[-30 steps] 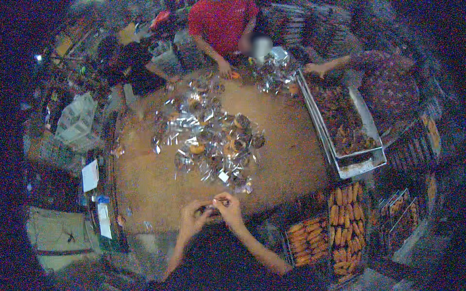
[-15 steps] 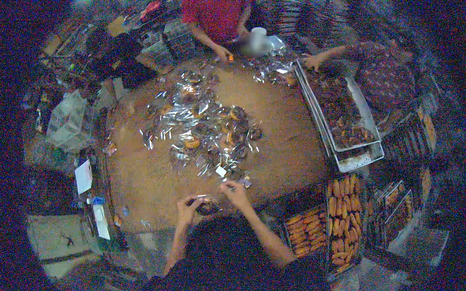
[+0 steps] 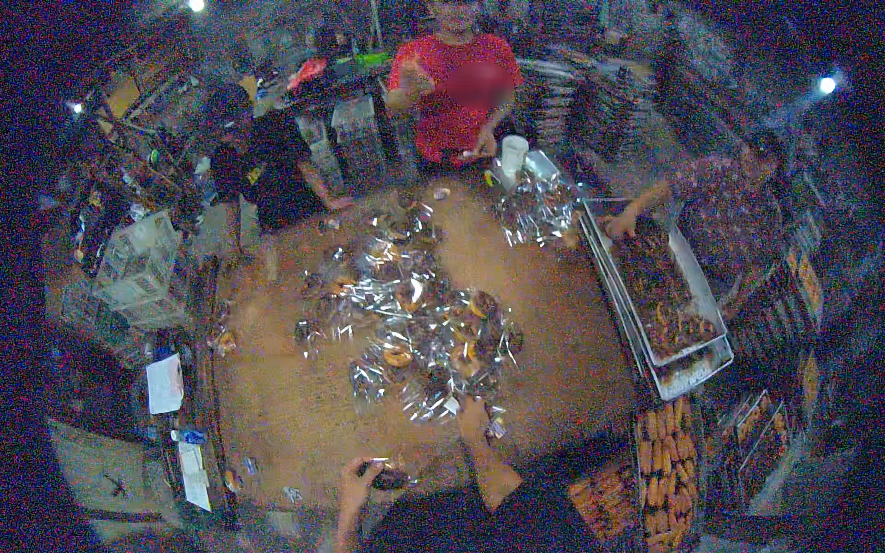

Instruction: The person repeatedly picks doughnuts from a wooden table, places each into a clear plastic bag, and seals the bag. The person works continuously alongside two coworkers who also pack doughnuts. The camera wearer's hands and the doughnuts remain in view throughout the clip.

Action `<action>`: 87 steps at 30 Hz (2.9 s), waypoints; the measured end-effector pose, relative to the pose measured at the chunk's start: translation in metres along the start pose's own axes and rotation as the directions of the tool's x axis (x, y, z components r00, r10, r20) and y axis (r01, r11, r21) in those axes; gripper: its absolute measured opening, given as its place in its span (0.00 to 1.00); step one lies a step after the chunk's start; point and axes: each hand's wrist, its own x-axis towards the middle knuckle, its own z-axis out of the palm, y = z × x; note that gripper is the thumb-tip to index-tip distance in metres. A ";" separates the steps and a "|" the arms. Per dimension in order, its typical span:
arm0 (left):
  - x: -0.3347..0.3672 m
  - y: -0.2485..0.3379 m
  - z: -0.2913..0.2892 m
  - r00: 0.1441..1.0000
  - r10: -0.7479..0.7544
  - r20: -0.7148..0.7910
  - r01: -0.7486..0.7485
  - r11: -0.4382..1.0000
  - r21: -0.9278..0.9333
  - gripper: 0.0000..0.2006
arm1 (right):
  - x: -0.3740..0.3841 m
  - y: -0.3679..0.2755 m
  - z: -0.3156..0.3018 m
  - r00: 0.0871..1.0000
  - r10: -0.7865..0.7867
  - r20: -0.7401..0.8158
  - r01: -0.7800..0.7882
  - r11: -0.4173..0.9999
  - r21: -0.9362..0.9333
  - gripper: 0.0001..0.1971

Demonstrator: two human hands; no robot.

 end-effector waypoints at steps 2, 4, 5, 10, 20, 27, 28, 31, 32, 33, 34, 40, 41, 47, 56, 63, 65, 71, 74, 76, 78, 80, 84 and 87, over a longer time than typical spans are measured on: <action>-0.002 -0.003 -0.007 0.996 0.020 -0.084 -0.009 0.991 0.130 0.06 | 0.002 -0.001 -0.003 0.998 -0.058 -0.029 0.060 0.996 0.069 0.12; 0.000 -0.011 -0.012 0.993 0.046 -0.105 -0.039 0.997 0.064 0.07 | 0.000 -0.001 -0.010 0.991 -0.134 -0.027 0.136 0.985 0.104 0.12; 0.001 -0.016 -0.014 0.990 0.069 -0.120 -0.062 0.996 0.060 0.07 | -0.003 -0.003 -0.014 0.999 -0.041 -0.014 0.042 0.992 0.121 0.12; 0.020 -0.031 -0.015 0.999 0.029 -0.014 -0.029 0.999 -0.034 0.06 | -0.028 -0.029 -0.047 0.999 -0.038 -0.004 0.037 0.934 0.354 0.16; 0.024 0.003 0.026 0.979 0.183 0.091 -0.162 0.966 -0.199 0.10 | -0.106 -0.142 -0.150 0.780 -0.571 0.256 0.361 0.745 0.560 0.11; 0.003 0.010 0.026 0.974 0.199 0.113 -0.190 0.978 -0.085 0.06 | -0.120 -0.155 -0.181 0.768 -0.641 -0.004 0.553 0.659 0.510 0.09; 0.001 0.011 0.027 0.969 0.229 0.097 -0.220 0.971 -0.092 0.06 | -0.121 -0.156 -0.183 0.707 -0.703 -0.076 0.656 0.611 0.444 0.09; -0.007 0.016 0.031 0.971 0.228 0.066 -0.219 0.969 -0.118 0.06 | -0.125 -0.156 -0.196 0.741 -0.671 -0.019 0.578 0.623 0.527 0.08; -0.010 0.019 0.034 0.983 0.167 0.078 -0.155 0.978 -0.143 0.07 | -0.128 -0.156 -0.202 0.756 -0.655 -0.007 0.549 0.629 0.551 0.08; -0.013 0.021 0.037 0.995 0.061 0.082 -0.049 0.989 -0.143 0.07 | -0.129 -0.155 -0.207 0.786 -0.617 0.034 0.490 0.655 0.575 0.08; -0.016 0.024 0.041 0.982 0.179 0.065 -0.166 0.972 -0.164 0.07 | -0.131 -0.155 -0.212 0.791 -0.609 0.053 0.467 0.658 0.591 0.08; -0.040 0.037 0.067 0.953 0.303 0.019 -0.290 0.927 -0.239 0.06 | -0.130 -0.144 -0.234 0.802 -0.590 0.092 0.386 0.630 0.674 0.09; -0.043 0.038 0.070 0.957 0.291 0.005 -0.283 0.933 -0.221 0.06 | -0.129 -0.141 -0.236 0.834 -0.535 0.134 0.319 0.665 0.675 0.11; -0.059 0.035 0.081 0.969 0.241 0.049 -0.219 0.935 -0.278 0.05 | -0.112 -0.120 -0.253 0.702 -0.674 0.231 0.356 0.612 0.706 0.09; -0.060 0.036 0.103 0.956 0.291 -0.033 -0.293 0.944 -0.156 0.06 | -0.120 -0.119 -0.277 0.779 -0.613 0.131 0.452 0.695 0.560 0.07; -0.054 0.033 0.111 0.941 0.335 -0.053 -0.328 0.938 0.109 0.06 | -0.116 -0.138 -0.279 0.943 -0.225 -0.244 0.324 0.462 0.825 0.04; -0.055 0.036 0.116 0.904 0.426 -0.038 -0.426 0.904 -0.014 0.07 | -0.121 -0.140 -0.269 0.953 -0.248 -0.176 0.274 0.449 0.851 0.14; -0.056 0.050 0.119 0.842 0.539 -0.039 -0.540 0.841 -0.043 0.07 | -0.118 -0.145 -0.233 0.940 -0.212 -0.266 0.315 0.247 0.916 0.22; -0.058 0.056 0.116 0.821 0.569 0.054 -0.571 0.821 0.027 0.07 | -0.111 -0.154 -0.227 0.970 0.000 -0.244 0.241 0.161 0.957 0.23; -0.055 0.058 0.112 0.843 0.528 0.105 -0.538 0.834 0.121 0.08 | -0.107 -0.159 -0.227 0.971 0.101 -0.216 0.198 0.161 0.967 0.22; -0.052 0.056 0.110 0.837 0.529 0.142 -0.546 0.828 0.130 0.09 | -0.106 -0.161 -0.229 0.974 0.033 -0.223 0.213 0.193 0.958 0.22; -0.043 0.050 0.107 0.824 0.539 0.176 -0.558 0.824 0.092 0.10 | -0.105 -0.161 -0.226 0.985 -0.007 -0.175 0.169 0.291 0.942 0.23; -0.020 0.022 0.104 0.858 0.502 0.111 -0.494 0.865 -0.089 0.10 | -0.099 -0.160 -0.213 0.987 -0.031 -0.158 0.157 0.416 0.896 0.23; 0.018 -0.008 0.076 0.889 0.338 0.309 -0.297 0.939 -0.172 0.11 | -0.090 -0.160 -0.208 0.970 0.096 -0.222 0.163 0.419 0.893 0.24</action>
